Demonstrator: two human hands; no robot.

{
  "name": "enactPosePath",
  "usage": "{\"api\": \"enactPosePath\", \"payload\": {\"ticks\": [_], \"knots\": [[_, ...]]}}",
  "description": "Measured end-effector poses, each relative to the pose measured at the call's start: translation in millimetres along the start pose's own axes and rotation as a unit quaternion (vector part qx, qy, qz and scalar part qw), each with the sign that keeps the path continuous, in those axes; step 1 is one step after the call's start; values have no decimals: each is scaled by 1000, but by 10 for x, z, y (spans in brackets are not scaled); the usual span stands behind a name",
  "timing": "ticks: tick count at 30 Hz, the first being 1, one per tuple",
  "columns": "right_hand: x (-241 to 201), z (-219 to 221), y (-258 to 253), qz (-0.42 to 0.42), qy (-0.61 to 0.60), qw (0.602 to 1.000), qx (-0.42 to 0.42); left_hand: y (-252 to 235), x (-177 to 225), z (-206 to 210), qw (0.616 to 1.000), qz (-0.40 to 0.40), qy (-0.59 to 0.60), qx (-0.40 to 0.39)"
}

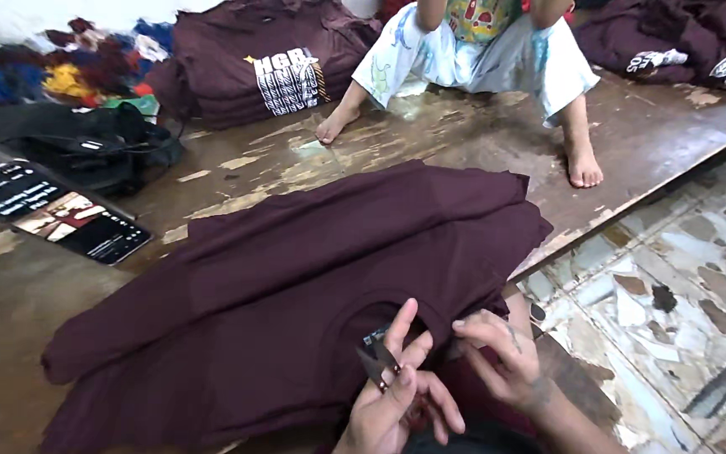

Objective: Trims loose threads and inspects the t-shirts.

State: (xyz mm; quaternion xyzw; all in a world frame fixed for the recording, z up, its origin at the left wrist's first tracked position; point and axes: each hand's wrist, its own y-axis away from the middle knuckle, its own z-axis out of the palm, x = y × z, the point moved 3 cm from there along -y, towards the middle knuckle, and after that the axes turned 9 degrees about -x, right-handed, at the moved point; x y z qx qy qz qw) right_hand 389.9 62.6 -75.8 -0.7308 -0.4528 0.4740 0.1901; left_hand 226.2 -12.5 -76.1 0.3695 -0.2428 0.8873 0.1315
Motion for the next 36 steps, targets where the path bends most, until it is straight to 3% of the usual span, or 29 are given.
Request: {"api": "enactPosePath", "payload": {"ticks": [4, 7, 8, 9, 11, 12, 13, 15, 18, 21, 26, 36], "knots": [[67, 36, -97, -46, 55, 997, -2, 16, 2, 90, 999, -44, 16, 1], [66, -6, -58, -64, 39, 997, -5, 51, 120, 76, 985, -93, -143, 28], [51, -32, -29, -61, 29, 998, -9, 37, 210, 76, 953, -95, -282, 52], [30, -63, 2, -55, 27, 998, -12, -5, 320, 79, 885, -85, -451, 75], [2, -124, 57, -50, 37, 998, -12, -164, 558, 111, 695, -55, -711, 87], [-3, -147, 81, -48, 45, 998, -14, -240, 646, 147, 623, -58, -776, 77], [0, -164, 97, -48, 53, 997, -16, -297, 699, 181, 580, -64, -810, 60], [-7, -190, 112, -44, 67, 997, -20, -380, 754, 251, 538, -57, -841, 11], [-26, -195, 108, -45, 75, 996, -12, -447, 738, 314, 501, -42, -863, -54], [-29, -170, 100, -49, 88, 995, -3, -469, 675, 283, 483, -33, -873, -62], [-21, -153, 81, -55, 100, 993, -11, -413, 648, 258, 495, -23, -868, -46], [-67, -119, 32, -57, 101, 993, -24, -393, 625, 242, 480, -7, -877, -19]]}}
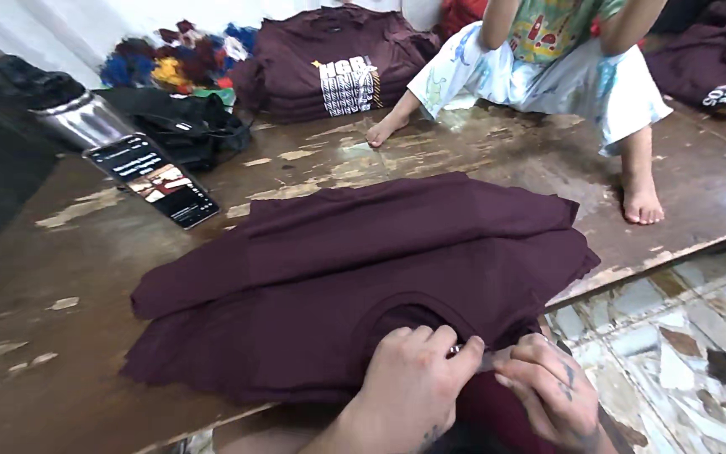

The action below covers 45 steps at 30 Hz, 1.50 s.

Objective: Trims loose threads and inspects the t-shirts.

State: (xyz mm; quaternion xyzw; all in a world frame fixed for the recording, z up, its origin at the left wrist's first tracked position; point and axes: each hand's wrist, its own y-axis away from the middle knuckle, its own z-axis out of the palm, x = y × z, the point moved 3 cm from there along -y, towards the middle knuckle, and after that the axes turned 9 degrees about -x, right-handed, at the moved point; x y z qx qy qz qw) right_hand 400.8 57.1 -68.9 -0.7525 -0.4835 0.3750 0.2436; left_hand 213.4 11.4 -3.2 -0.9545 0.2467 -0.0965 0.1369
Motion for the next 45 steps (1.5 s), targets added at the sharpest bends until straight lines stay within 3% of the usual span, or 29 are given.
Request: {"api": "enactPosePath", "payload": {"ticks": [3, 7, 9, 10, 14, 17, 18, 20, 23, 30, 34, 38, 40, 43, 45], "knots": [[-92, -41, -27, 9, -27, 999, -21, 24, -48, 60, 1000, -26, 11, -2], [-87, -173, -384, -10, -120, 992, -42, 230, -88, 177, 980, -151, 123, 32], [90, -166, -486, 16, -100, 992, -82, 282, 11, 355, 967, -195, 157, -48], [186, -97, -515, 25, -86, 990, -110, 275, 68, 438, 967, -180, 170, -64], [337, 240, -570, 1, -106, 937, -334, 207, 68, 532, 963, -66, 255, 50], [346, 95, -648, -33, -54, 907, -417, 209, -13, 521, 952, -79, 293, 31], [348, 26, -669, -66, -11, 915, -399, 207, -24, 495, 948, -96, 304, 18], [376, -27, -636, -159, 99, 947, -259, 183, -43, 421, 933, -135, 334, -20], [432, 27, -448, -172, 159, 963, -131, 142, -72, 381, 915, -167, 365, -40], [285, 118, -141, 45, 99, 976, -188, 173, -7, 390, 937, -128, 323, 16], [193, 97, -128, 60, 35, 981, -180, 138, 33, 399, 945, -53, 320, 40], [174, 114, -34, 4, -34, 994, -100, 112, 42, 430, 936, 39, 347, 49], [183, 96, 18, -13, -36, 997, -72, 100, 15, 372, 952, -18, 302, 41], [126, 13, 14, 9, -36, 997, -69, 60, -60, 145, 951, -211, 208, -85], [85, -23, 45, 16, -38, 998, -54, 83, -86, 115, 960, -217, 163, -72]]}}
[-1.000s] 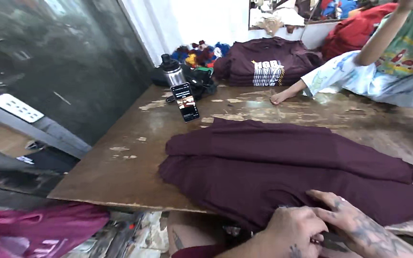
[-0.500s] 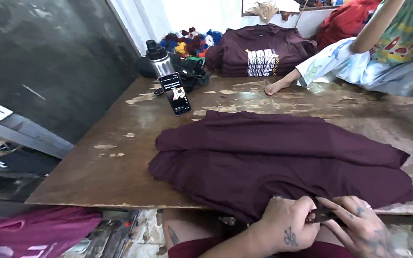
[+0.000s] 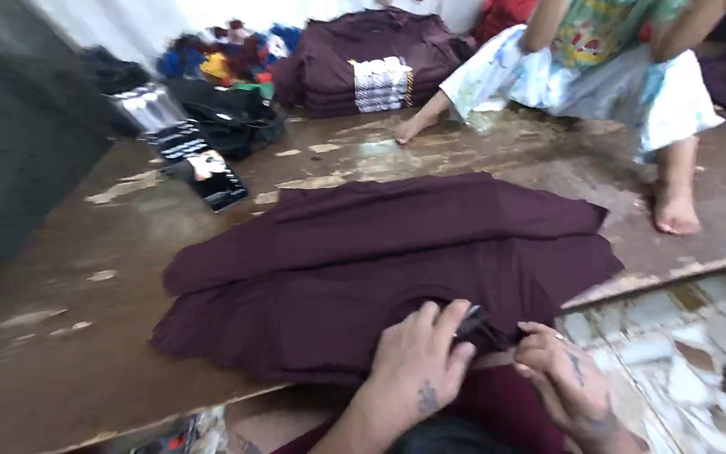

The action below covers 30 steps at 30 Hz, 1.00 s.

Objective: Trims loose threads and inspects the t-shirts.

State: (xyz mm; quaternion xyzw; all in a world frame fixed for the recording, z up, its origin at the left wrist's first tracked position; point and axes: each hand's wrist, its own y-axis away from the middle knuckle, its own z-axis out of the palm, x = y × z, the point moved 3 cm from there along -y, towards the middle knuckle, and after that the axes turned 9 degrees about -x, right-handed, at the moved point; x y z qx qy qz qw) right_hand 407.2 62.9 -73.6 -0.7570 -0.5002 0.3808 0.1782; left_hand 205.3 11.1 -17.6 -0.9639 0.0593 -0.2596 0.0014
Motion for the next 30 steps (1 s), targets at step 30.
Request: {"api": "enactPosePath", "payload": {"ticks": [30], "knots": [[-466, 699, -491, -123, -71, 987, -79, 694, -680, -293, 965, -244, 4, 91]]}}
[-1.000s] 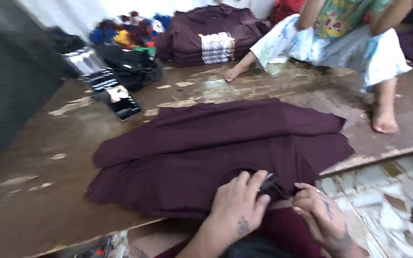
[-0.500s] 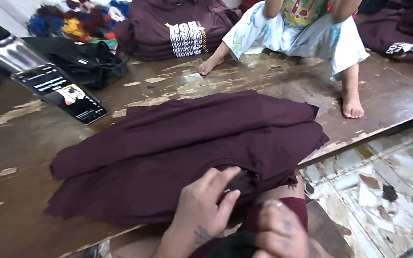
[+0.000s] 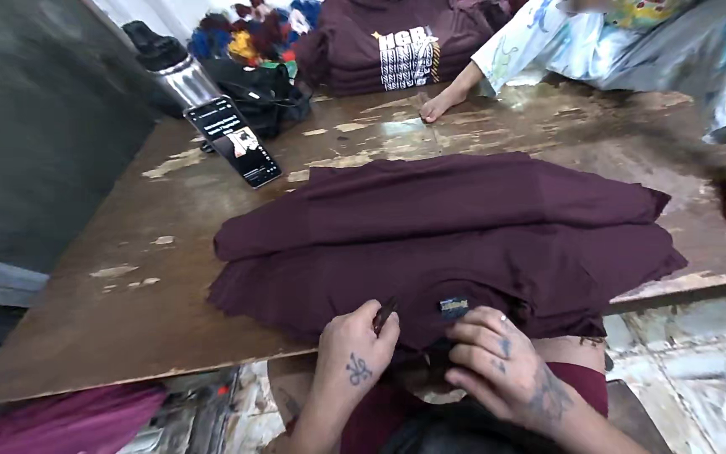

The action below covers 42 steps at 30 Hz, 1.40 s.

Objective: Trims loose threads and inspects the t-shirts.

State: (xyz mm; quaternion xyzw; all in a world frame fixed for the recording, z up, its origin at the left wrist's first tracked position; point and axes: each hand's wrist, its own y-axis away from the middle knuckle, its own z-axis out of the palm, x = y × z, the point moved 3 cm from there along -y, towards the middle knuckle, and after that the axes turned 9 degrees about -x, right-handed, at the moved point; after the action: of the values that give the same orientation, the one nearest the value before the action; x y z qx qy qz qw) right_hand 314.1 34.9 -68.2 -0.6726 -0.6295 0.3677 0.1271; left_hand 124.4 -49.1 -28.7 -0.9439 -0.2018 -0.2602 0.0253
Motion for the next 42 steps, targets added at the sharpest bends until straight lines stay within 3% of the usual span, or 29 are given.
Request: {"api": "enactPosePath", "payload": {"ticks": [5, 8, 10, 12, 14, 16, 19, 22, 24, 25, 27, 29, 31, 35, 39, 42], "knots": [[37, 204, -104, -77, -32, 996, -11, -29, 105, 20, 999, -16, -43, -23], [94, 263, -61, -91, -41, 995, 26, 30, -22, -22, 987, 15, 148, 59], [129, 280, -21, -75, -59, 994, 56, 82, -86, 20, 912, 40, 397, 95], [129, 270, -76, -29, -76, 994, 70, 108, -133, 124, 831, 65, 543, 97], [103, 225, -249, 42, -79, 995, 50, 108, -185, 202, 807, 84, 578, 86], [67, 217, -435, 81, -70, 994, 6, 95, -207, 222, 807, 102, 576, 74], [64, 294, -569, 52, -58, 996, -37, 76, -219, 222, 808, 112, 576, 59], [121, 261, -539, 21, -71, 997, -18, 65, -243, 216, 803, 118, 582, 36], [127, 266, -487, 18, -59, 998, 10, 71, -261, 189, 816, 118, 565, 26], [122, 268, -458, 17, -58, 998, 21, 80, -261, 153, 841, 112, 528, 29], [104, 255, -388, 21, -76, 997, 21, 99, -208, 14, 941, 107, 318, 53], [70, 237, -315, 26, -101, 995, 5, 120, -161, -102, 989, 125, 59, 47], [48, 250, -255, 27, -110, 994, 10, 153, -148, -168, 984, 168, -62, 22], [52, 270, -228, 37, -125, 990, 48, 226, -20, -335, 950, 272, -155, 8], [43, 299, -209, 24, -153, 986, 56, 262, 28, -284, 936, 307, -174, 14], [52, 311, -127, -1, -175, 984, 36, 253, -67, -268, 952, 270, -142, 27]]}}
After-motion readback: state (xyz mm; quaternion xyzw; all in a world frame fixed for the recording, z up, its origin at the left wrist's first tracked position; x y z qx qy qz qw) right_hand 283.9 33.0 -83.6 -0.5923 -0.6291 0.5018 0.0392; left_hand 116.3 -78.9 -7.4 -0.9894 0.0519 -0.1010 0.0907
